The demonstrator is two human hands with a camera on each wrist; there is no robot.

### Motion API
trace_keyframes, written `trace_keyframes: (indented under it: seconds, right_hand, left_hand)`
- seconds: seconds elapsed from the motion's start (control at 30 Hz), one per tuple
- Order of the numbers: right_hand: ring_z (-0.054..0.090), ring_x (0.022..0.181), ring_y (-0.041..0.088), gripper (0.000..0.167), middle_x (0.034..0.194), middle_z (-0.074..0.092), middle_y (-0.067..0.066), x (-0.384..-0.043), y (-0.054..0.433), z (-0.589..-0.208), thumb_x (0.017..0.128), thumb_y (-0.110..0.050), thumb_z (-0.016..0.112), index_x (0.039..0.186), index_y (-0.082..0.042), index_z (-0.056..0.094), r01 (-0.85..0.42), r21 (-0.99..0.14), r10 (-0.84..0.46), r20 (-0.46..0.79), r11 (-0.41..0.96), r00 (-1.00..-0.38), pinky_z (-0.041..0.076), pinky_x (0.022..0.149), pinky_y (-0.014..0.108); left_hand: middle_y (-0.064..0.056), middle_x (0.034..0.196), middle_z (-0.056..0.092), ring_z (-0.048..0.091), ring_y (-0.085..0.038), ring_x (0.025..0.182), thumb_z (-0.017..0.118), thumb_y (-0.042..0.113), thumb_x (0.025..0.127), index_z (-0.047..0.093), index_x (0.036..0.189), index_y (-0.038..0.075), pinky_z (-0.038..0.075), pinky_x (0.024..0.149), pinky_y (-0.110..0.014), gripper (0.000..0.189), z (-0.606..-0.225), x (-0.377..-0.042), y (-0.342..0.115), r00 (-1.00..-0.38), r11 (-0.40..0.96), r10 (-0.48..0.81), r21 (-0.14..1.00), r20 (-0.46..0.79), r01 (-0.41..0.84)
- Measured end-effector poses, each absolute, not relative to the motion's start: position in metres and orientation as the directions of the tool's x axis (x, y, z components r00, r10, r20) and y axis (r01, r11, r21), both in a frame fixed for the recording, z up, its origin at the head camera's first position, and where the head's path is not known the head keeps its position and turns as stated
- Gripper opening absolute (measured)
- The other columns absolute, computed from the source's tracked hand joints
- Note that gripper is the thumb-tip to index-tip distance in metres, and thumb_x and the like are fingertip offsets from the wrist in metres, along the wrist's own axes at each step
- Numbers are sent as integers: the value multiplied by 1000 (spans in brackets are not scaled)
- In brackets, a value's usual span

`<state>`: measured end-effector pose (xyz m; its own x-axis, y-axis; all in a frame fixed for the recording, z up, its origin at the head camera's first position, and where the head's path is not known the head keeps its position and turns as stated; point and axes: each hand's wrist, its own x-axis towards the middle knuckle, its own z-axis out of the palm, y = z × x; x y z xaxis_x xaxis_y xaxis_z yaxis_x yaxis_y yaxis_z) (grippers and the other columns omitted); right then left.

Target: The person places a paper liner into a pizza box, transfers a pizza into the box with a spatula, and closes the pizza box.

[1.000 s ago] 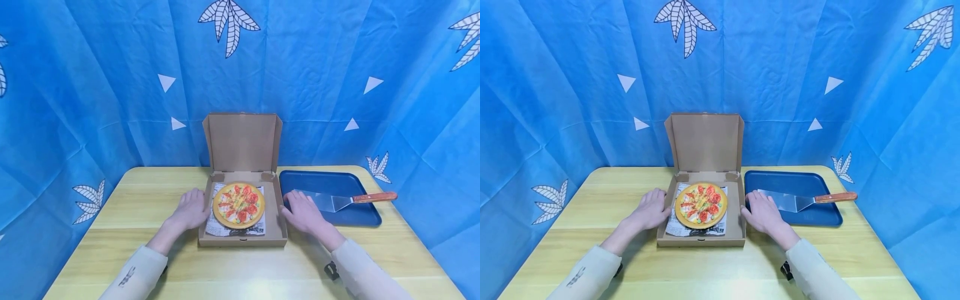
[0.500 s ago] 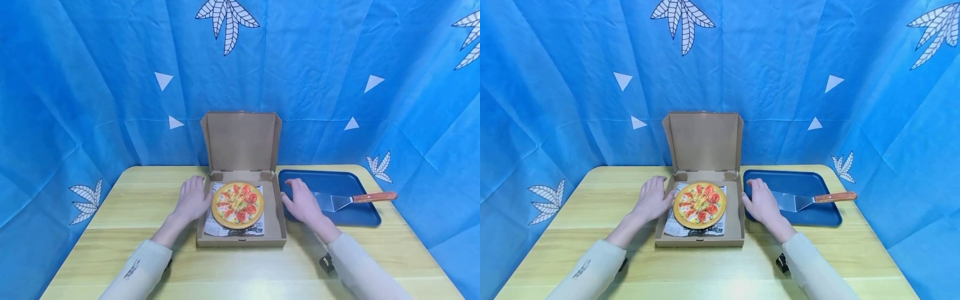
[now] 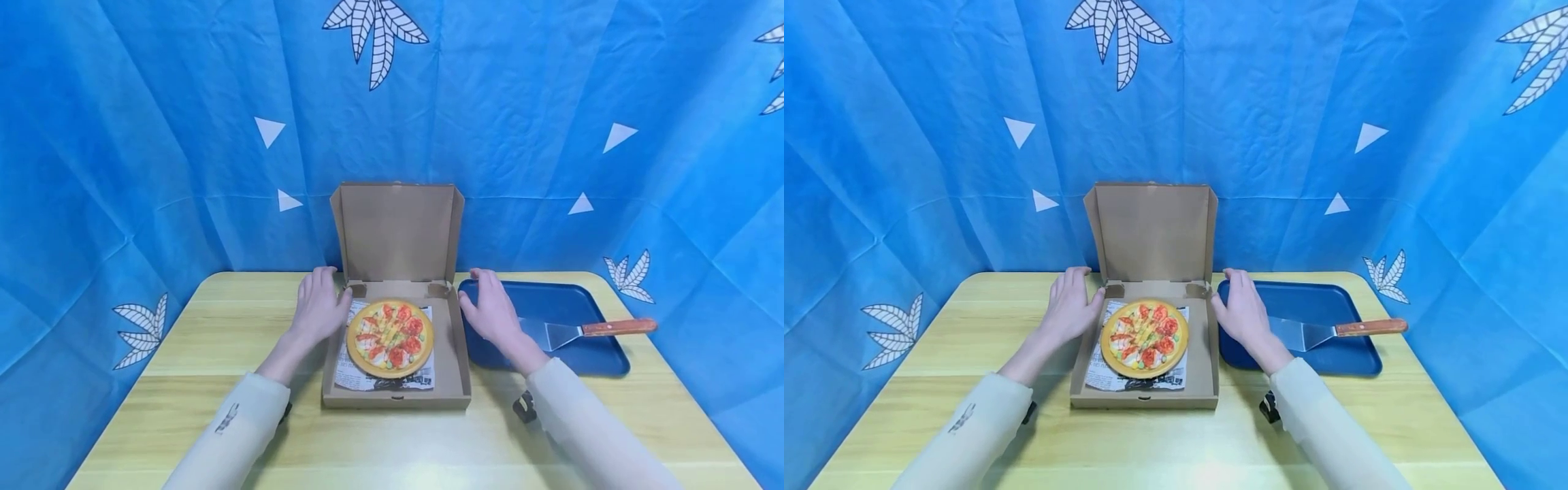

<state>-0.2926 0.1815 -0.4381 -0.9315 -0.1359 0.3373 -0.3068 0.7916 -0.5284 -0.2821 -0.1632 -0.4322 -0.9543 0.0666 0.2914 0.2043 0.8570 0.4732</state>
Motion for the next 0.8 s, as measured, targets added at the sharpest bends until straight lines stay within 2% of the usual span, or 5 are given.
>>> trace_keyframes:
  seconds: [0.23, 0.53, 0.8]
  right_hand:
    - [52, 128, 38, 56, 146, 48, 21, -308, 180, -430, 103, -22, 58, 151, 3, 41, -288, -565, -120, 315, 773, -942, 50, 103, 56]
    - [49, 134, 39, 58, 148, 46, 22, -328, 177, -418, 105, -27, 55, 153, 2, 39, -273, -571, -112, 301, 774, -947, 45, 111, 56]
    - [50, 134, 40, 58, 150, 46, 24, -345, 177, -410, 107, -27, 52, 154, 3, 37, -286, -567, -117, 316, 772, -941, 46, 110, 56]
  left_hand:
    - [-28, 146, 39, 33, -44, 137, 56, 29, 102, 35, 149, -9, 23, 120, -58, 63, -425, -297, -165, -958, 846, 44, 499, 284, 186]
    - [-29, 149, 39, 32, -45, 139, 53, 29, 103, 34, 151, -9, 22, 121, -56, 64, -418, -320, -170, -958, 840, 11, 517, 285, 164]
    - [-29, 155, 39, 37, -44, 144, 54, 26, 104, 33, 155, -6, 32, 119, -57, 64, -412, -340, -171, -952, 836, -19, 527, 305, 152]
